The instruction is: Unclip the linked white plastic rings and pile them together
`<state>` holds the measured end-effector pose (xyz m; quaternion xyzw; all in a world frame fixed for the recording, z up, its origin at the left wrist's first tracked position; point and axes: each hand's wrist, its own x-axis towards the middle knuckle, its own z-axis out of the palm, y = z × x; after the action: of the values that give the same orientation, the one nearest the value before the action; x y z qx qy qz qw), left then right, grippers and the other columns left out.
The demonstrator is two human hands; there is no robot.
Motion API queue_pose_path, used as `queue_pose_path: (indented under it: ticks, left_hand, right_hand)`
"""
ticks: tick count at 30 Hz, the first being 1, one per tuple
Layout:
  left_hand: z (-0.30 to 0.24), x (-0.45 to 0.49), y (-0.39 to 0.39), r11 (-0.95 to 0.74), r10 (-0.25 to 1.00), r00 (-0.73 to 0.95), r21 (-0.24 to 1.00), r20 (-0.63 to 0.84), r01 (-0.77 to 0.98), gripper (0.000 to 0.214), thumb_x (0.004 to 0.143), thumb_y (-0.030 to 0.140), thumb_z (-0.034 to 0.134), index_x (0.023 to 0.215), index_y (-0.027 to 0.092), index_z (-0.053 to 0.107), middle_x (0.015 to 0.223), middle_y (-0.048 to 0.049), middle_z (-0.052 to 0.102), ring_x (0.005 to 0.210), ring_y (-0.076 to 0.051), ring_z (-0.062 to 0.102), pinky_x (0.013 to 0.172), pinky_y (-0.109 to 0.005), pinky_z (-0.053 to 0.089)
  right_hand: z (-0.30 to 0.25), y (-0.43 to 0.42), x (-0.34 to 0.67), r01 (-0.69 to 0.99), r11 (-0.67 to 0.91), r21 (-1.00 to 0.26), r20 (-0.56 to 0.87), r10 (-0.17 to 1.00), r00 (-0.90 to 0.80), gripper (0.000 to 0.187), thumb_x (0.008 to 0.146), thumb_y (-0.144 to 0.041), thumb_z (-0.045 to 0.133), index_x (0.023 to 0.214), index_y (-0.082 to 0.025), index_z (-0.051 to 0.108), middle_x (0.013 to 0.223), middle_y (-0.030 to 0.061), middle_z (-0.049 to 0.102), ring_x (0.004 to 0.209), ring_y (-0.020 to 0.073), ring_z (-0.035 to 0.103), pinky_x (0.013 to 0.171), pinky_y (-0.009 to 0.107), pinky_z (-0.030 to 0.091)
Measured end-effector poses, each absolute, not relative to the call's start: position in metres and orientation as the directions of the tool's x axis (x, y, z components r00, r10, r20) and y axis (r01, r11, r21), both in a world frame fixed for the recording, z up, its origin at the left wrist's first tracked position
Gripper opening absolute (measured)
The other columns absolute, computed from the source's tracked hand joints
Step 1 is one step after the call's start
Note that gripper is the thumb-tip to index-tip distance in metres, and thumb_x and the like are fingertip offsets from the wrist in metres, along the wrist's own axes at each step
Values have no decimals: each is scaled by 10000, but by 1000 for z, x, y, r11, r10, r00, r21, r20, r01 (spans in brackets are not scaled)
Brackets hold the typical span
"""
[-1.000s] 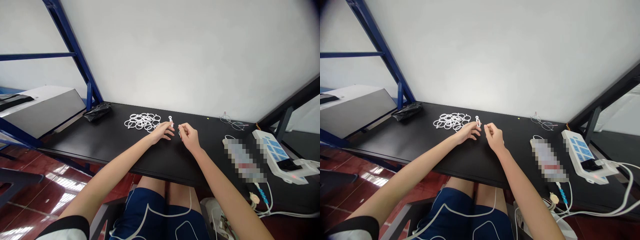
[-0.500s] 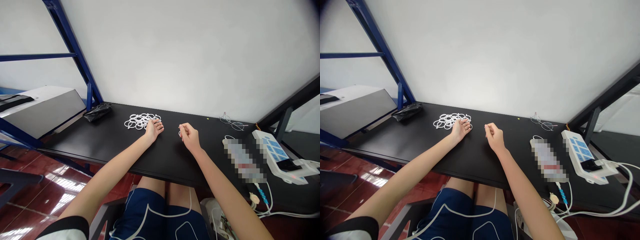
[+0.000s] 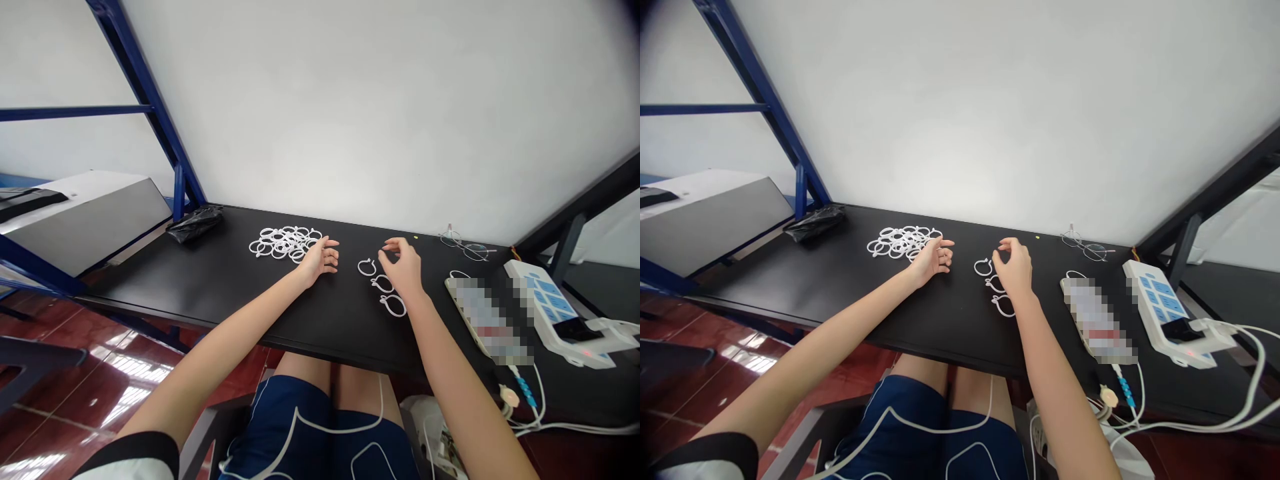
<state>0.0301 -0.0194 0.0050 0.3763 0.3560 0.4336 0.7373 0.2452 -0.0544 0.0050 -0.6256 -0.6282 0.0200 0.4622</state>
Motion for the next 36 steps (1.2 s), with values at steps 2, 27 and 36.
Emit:
queue_pose_path:
  ticks: [2, 27, 36]
  left_hand:
    - [4, 31, -20, 332, 895, 403, 888, -190, -318, 310, 970, 414, 384, 969, 165, 568, 661, 11, 544, 509, -99, 531, 480, -214, 469]
    - [5, 37, -31, 173, 836, 534, 984, -127, -37, 271, 853, 426, 636, 911, 163, 609, 669, 6, 571, 558, -85, 552, 495, -178, 476]
    - [6, 38, -31, 174, 840, 525, 985, -139, -17, 250, 849, 402, 642, 906, 160, 610, 688, 2, 569, 558, -83, 540, 488, -180, 483]
  right_hand:
    - [0, -53, 247, 826, 189, -531, 472, 875, 103, 154, 767, -266, 598, 915, -225, 587, 904, 55, 706, 929, 252, 611, 840, 404, 480]
    - [-20, -38, 222, 648, 338, -682, 490, 869, 62, 70, 736, -215, 585, 786, -200, 632, 786, 26, 692, 570, 136, 584, 620, 304, 511]
    - [2, -43, 227, 415, 394, -820, 554, 729, 403, 216, 773, -326, 648, 927, -185, 595, 880, 62, 687, 613, 134, 615, 519, 250, 488]
